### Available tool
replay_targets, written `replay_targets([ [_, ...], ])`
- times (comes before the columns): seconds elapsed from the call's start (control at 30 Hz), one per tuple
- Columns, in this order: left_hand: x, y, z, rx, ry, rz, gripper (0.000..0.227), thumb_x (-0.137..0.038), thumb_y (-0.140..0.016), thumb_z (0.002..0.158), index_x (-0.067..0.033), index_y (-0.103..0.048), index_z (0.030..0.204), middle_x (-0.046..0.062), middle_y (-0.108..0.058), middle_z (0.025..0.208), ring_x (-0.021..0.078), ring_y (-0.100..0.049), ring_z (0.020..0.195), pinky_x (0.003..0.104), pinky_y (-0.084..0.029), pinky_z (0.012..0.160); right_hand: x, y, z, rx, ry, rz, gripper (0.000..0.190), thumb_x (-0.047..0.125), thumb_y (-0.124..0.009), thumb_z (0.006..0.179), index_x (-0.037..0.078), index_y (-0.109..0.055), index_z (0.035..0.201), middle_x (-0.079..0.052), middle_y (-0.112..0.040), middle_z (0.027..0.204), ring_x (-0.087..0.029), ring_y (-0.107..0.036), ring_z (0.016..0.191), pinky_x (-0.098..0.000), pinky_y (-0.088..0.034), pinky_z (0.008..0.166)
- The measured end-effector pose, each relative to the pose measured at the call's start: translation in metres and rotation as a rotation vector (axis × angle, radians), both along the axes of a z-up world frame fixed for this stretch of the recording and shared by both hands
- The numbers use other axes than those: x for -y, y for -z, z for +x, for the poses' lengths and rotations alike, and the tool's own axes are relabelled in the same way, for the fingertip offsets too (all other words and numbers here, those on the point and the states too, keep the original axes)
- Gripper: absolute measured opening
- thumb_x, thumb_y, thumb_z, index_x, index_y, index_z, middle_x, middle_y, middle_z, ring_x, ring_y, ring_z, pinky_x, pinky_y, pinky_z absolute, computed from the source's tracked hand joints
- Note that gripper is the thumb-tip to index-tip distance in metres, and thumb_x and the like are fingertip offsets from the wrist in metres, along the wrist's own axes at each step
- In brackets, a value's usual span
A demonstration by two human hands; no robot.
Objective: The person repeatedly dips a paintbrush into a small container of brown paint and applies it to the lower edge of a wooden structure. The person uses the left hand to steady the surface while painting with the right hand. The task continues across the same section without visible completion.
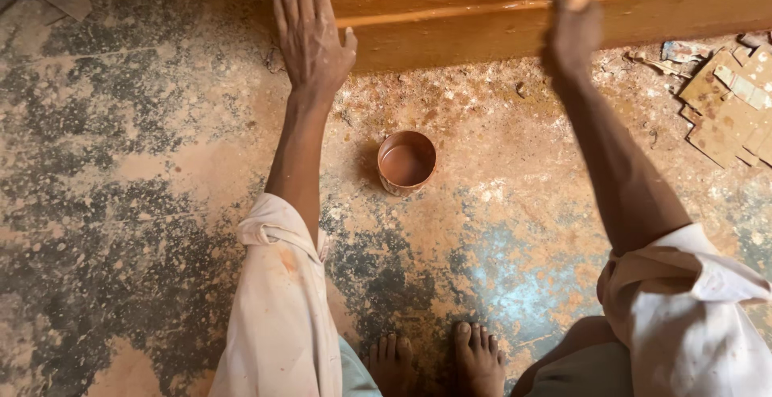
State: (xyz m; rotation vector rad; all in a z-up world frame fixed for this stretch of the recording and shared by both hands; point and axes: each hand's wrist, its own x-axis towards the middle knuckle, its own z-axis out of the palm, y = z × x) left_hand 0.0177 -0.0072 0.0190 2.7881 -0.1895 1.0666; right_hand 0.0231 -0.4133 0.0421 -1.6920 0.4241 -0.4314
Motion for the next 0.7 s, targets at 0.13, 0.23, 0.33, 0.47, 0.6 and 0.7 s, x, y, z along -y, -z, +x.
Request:
replay_targets([
  [0.13,-0.019,-0.002,-0.009,-0.039,-0.1,-0.007,0.121,-0.028,-0.087,0.09,-0.0031,0.001,0.17,0.021,-0.005,0.176,0.0342,-0.009,0.164,0.05,-0.006,0.135,-0.126,-0.026,-0.027,-0.101,-0.256,-0.358,0.032,0.033,-0.064,0.104,0.004,-0.055,0.116,0.002,-0.062,0.071,-0.006,-0.054,0.046,-0.024,-0.046,0.033],
  [0.23,-0.036,-0.006,-0.021,-0.066,-0.166,-0.054,0.126,-0.03,-0.089,0.087,-0.0026,0.003,0.169,0.019,-0.004,0.177,0.0331,-0.009,0.165,0.049,-0.007,0.137,-0.204,-0.05,-0.061,-0.164,-0.582,-0.484,0.059,0.046,-0.059,0.104,-0.002,-0.049,0.138,-0.001,-0.066,0.078,-0.006,-0.053,0.048,-0.0236,-0.045,0.034],
  [0.33,-0.051,-0.009,-0.036,0.084,-0.1,-0.098,0.136,-0.062,-0.087,0.086,-0.0048,0.004,0.169,0.016,0.0,0.175,0.0331,-0.006,0.163,0.05,-0.008,0.134,-0.256,-0.069,-0.085,-0.257,-0.82,-0.423,0.069,0.044,-0.057,0.1,0.002,-0.037,0.151,-0.003,-0.064,0.074,-0.007,-0.047,0.043,-0.0258,-0.042,0.032],
  [0.47,-0.061,-0.012,-0.049,-0.026,-0.157,-0.139,0.134,-0.025,-0.094,0.08,-0.0028,0.003,0.169,0.017,-0.001,0.177,0.0336,-0.006,0.165,0.05,-0.011,0.138,-0.277,-0.072,-0.09,-0.215,-0.896,-0.281,0.064,0.044,-0.058,0.105,0.001,-0.048,0.151,0.0,-0.065,0.078,-0.005,-0.048,0.047,-0.0231,-0.042,0.036],
  [0.6,-0.058,-0.012,-0.047,-0.074,-0.174,-0.12,0.132,-0.027,-0.094,0.083,-0.0027,0.003,0.17,0.019,0.0,0.177,0.0347,-0.006,0.164,0.05,-0.012,0.136,-0.233,-0.056,-0.057,-0.203,-0.53,-0.114,0.053,0.046,-0.065,0.099,0.003,-0.057,0.13,0.0,-0.061,0.072,-0.007,-0.049,0.045,-0.0248,-0.041,0.032],
  [0.7,-0.05,-0.009,-0.038,-0.102,-0.157,-0.132,0.133,-0.03,-0.094,0.082,-0.0032,0.004,0.168,0.019,0.0,0.175,0.0351,-0.008,0.163,0.051,-0.011,0.134,-0.164,-0.036,-0.038,0.008,-0.202,0.186,0.04,0.041,-0.07,0.099,0.005,-0.058,0.11,-0.002,-0.057,0.071,-0.01,-0.05,0.046,-0.027,-0.043,0.033],
])
